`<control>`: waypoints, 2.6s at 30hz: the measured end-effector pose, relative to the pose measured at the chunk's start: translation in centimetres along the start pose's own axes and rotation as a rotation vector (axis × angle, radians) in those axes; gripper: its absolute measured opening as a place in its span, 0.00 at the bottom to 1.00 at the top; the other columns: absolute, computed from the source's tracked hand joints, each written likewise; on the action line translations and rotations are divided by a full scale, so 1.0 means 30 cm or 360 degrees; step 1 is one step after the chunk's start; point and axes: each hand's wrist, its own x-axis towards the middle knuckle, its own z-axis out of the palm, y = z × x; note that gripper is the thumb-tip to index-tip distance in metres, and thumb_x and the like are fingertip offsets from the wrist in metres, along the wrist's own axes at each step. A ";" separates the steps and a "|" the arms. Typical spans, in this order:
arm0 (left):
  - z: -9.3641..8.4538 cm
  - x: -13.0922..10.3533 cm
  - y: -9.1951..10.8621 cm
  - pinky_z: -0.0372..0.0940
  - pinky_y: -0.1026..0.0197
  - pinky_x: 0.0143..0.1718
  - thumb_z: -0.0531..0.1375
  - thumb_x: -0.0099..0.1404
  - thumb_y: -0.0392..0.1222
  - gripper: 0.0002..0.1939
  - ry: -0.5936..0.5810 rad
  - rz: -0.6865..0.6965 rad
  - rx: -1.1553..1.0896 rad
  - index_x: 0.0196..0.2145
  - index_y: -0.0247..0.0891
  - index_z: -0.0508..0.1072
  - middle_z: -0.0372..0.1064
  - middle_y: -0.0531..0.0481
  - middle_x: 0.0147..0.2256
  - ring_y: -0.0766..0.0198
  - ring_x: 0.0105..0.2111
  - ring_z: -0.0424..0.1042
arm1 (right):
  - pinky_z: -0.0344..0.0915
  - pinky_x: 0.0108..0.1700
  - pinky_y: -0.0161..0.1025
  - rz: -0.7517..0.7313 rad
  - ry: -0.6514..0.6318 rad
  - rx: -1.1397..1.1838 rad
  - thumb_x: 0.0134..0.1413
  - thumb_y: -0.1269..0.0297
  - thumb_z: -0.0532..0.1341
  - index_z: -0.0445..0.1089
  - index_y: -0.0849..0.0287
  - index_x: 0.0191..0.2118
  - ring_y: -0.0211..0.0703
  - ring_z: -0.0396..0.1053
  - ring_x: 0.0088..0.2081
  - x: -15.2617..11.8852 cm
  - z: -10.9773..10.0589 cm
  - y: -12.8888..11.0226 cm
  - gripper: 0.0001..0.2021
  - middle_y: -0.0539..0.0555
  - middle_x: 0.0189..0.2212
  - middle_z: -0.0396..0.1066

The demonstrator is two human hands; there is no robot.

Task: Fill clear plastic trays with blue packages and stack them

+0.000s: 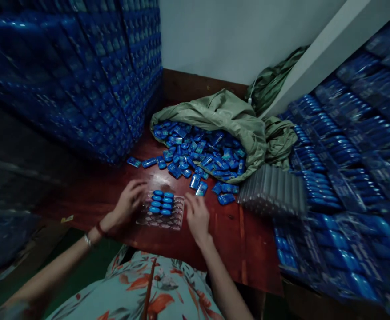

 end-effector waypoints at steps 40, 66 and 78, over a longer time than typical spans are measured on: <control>0.005 -0.192 0.151 0.66 0.56 0.40 0.44 0.69 0.33 0.17 -0.0395 0.0418 0.0188 0.49 0.32 0.66 0.67 0.40 0.39 0.59 0.39 0.64 | 0.65 0.37 0.37 -0.0854 -0.0621 -0.0403 0.59 0.77 0.49 0.67 0.62 0.46 0.42 0.66 0.34 -0.091 -0.026 -0.127 0.14 0.56 0.32 0.69; 0.057 0.229 -0.309 0.56 0.37 0.50 0.48 0.66 0.40 0.22 -0.0158 -0.0790 0.0477 0.55 0.26 0.62 0.53 0.26 0.57 0.39 0.55 0.54 | 0.63 0.44 0.41 0.0587 -0.0523 -0.0550 0.63 0.58 0.49 0.57 0.58 0.59 0.50 0.67 0.48 0.285 0.009 0.070 0.21 0.62 0.51 0.62; 0.043 -0.106 -0.208 0.59 0.46 0.50 0.67 0.50 0.51 0.33 -0.0162 -0.0797 0.0098 0.51 0.35 0.68 0.58 0.40 0.47 0.48 0.48 0.59 | 0.62 0.37 0.38 0.0304 -0.0995 -0.0759 0.56 0.64 0.58 0.62 0.59 0.50 0.49 0.71 0.41 0.084 -0.093 0.036 0.16 0.59 0.37 0.73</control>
